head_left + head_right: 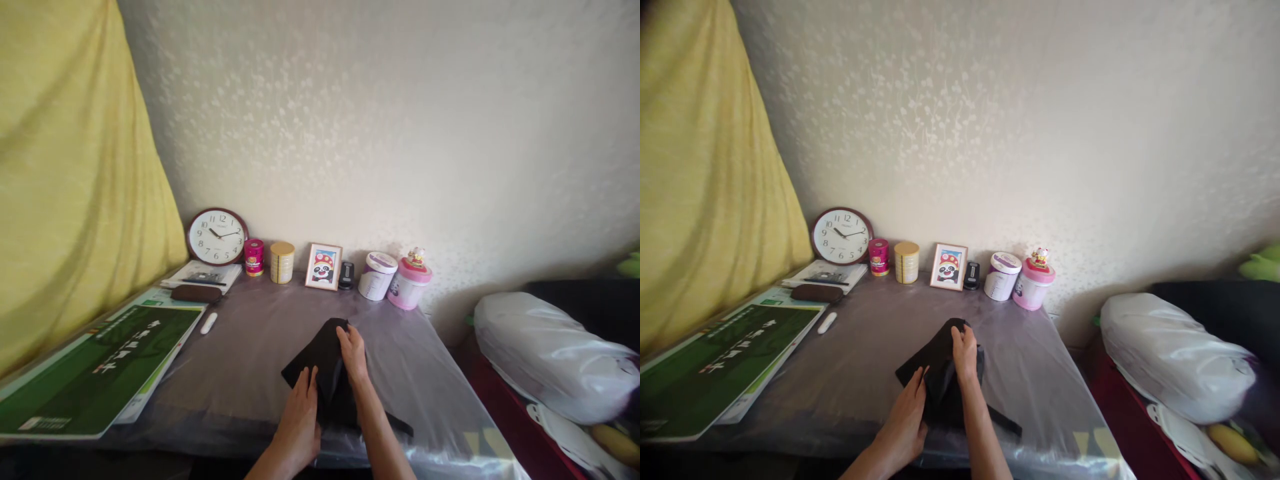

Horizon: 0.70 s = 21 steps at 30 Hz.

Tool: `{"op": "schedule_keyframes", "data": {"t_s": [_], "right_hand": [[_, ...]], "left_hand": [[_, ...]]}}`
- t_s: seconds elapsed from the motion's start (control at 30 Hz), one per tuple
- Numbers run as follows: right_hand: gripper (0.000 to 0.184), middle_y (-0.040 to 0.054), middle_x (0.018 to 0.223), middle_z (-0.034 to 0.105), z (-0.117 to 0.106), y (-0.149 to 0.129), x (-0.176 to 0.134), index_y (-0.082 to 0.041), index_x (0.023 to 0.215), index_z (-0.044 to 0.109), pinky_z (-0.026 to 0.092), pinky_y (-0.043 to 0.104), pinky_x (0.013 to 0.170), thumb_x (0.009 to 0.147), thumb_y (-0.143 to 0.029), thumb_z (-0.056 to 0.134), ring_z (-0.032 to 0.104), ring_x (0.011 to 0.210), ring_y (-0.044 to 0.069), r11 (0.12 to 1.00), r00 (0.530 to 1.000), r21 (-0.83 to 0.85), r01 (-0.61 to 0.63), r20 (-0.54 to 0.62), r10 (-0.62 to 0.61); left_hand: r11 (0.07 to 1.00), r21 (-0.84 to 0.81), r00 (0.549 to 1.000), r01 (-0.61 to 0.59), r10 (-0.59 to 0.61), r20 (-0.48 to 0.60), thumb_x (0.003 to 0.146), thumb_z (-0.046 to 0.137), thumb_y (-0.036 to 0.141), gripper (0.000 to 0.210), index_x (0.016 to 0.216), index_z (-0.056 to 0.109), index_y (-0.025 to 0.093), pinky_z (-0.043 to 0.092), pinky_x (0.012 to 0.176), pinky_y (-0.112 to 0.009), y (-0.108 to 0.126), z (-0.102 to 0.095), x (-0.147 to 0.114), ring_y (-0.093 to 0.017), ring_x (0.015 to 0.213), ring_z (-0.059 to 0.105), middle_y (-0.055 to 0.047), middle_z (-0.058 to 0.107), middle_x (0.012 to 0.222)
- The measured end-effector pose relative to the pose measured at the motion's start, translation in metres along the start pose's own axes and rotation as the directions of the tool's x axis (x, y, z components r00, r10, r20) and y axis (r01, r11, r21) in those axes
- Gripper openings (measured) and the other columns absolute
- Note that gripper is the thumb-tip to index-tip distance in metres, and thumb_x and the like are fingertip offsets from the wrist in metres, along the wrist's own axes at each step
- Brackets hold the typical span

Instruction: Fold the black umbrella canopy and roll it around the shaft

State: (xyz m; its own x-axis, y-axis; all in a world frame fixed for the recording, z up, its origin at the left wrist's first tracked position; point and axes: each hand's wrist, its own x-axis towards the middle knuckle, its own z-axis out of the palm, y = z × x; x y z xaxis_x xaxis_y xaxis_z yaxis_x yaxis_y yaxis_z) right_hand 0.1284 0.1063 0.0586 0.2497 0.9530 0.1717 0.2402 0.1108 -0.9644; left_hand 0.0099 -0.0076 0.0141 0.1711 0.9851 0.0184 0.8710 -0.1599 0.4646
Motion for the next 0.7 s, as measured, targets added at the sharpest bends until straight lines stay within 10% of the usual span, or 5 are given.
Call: {"op": "schedule_keyframes", "data": {"t_s": [0.47,0.7], "right_hand": [[0.040,0.0022,0.069,0.068,0.031,0.001,-0.002,-0.011,0.122,0.039,0.043,0.020,0.043,0.085,-0.025,0.041,0.063,0.048,0.013,0.966,0.951,-0.234,-0.112,0.257,0.173],[0.023,-0.0002,0.074,0.071,0.027,-0.004,-0.008,-0.017,0.102,0.055,0.043,0.020,0.052,0.083,-0.022,0.043,0.063,0.052,0.010,0.950,0.932,-0.301,0.082,0.360,0.033]], "left_hand": [[0.994,0.108,0.999,-0.004,0.000,0.034,0.062,0.047,0.006,0.075,0.134,0.028,0.001,0.027,0.109,-0.035,-0.003,-0.012,-0.008,-0.026,0.132,0.031,-0.021,0.033,0.142],[0.991,0.133,0.996,-0.031,0.042,-0.081,0.077,0.040,0.018,0.055,0.132,0.038,0.011,0.033,0.107,-0.042,-0.011,-0.013,-0.022,-0.027,0.130,0.035,-0.013,0.038,0.141]]}}
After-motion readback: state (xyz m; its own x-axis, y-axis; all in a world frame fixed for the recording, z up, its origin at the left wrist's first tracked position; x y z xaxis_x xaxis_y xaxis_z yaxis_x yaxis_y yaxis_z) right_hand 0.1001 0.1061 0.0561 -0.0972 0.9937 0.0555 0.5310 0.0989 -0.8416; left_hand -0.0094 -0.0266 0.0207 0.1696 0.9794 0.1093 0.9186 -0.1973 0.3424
